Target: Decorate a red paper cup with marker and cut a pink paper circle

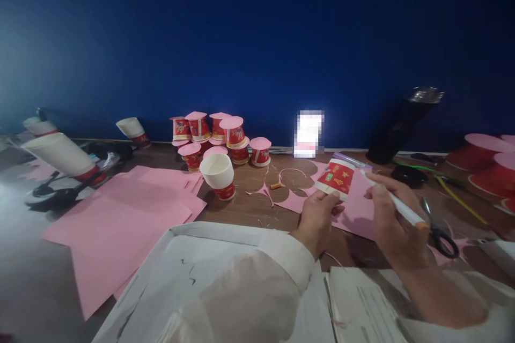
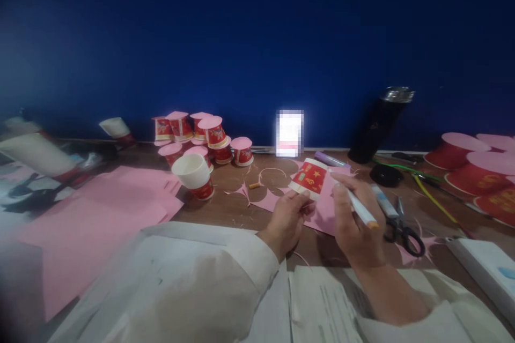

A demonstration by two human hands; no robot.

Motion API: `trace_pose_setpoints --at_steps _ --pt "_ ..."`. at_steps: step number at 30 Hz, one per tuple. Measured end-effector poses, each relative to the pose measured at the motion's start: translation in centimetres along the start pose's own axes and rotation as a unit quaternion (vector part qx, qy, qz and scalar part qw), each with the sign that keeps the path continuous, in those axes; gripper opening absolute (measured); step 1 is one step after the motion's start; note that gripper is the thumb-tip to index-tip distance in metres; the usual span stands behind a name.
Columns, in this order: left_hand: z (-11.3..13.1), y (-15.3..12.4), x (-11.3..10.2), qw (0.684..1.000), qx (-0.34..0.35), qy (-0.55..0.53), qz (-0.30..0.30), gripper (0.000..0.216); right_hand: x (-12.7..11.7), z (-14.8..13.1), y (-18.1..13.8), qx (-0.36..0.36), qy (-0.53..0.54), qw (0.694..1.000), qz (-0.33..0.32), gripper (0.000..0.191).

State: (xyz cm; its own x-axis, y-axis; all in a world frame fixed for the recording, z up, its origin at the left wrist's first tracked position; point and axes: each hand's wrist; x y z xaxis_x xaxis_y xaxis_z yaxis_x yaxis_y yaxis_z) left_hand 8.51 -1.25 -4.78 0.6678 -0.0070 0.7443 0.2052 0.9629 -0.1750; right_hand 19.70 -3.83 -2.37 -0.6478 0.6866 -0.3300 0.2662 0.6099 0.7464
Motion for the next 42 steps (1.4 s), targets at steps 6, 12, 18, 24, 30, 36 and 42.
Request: trace_pose_setpoints --at_steps 6,12,18,24,30,36,42 --pt "-0.2 0.1 -0.2 1.000 0.005 0.006 -0.003 0.042 0.3 -1.6 -0.3 -0.054 -0.017 0.997 -0.044 0.016" --pt "-0.3 0.2 -0.2 1.000 0.005 0.014 -0.006 0.042 0.6 -1.2 -0.2 -0.074 -0.037 0.996 -0.028 0.011" --pt "-0.6 0.5 -0.3 1.000 0.013 0.015 -0.017 0.041 0.5 -0.9 -0.4 -0.100 -0.060 0.993 -0.035 0.015" --pt "-0.4 0.2 -0.2 0.999 0.016 0.021 -0.022 0.039 0.6 -0.9 -0.5 -0.108 -0.065 0.991 -0.038 0.012" --pt "-0.4 0.3 -0.2 1.000 0.006 0.020 -0.022 0.037 0.8 -0.8 -0.5 -0.124 -0.081 0.989 -0.024 0.010" --pt "-0.4 0.2 -0.1 1.000 0.018 0.003 -0.025 0.038 0.7 -1.0 -0.6 -0.107 -0.087 0.990 -0.033 0.011" --pt "-0.3 0.2 0.0 0.999 0.018 -0.014 -0.030 0.038 0.8 -1.2 -0.4 -0.131 -0.086 0.987 -0.025 0.012"
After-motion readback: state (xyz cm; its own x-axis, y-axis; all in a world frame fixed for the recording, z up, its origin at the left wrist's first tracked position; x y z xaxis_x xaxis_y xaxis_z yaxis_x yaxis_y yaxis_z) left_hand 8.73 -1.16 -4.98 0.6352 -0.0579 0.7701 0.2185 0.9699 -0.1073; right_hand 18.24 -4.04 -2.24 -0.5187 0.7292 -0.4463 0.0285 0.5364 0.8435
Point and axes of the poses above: each hand's wrist, its own y-axis towards the middle knuckle, its own x-axis out of the palm, z = x × y
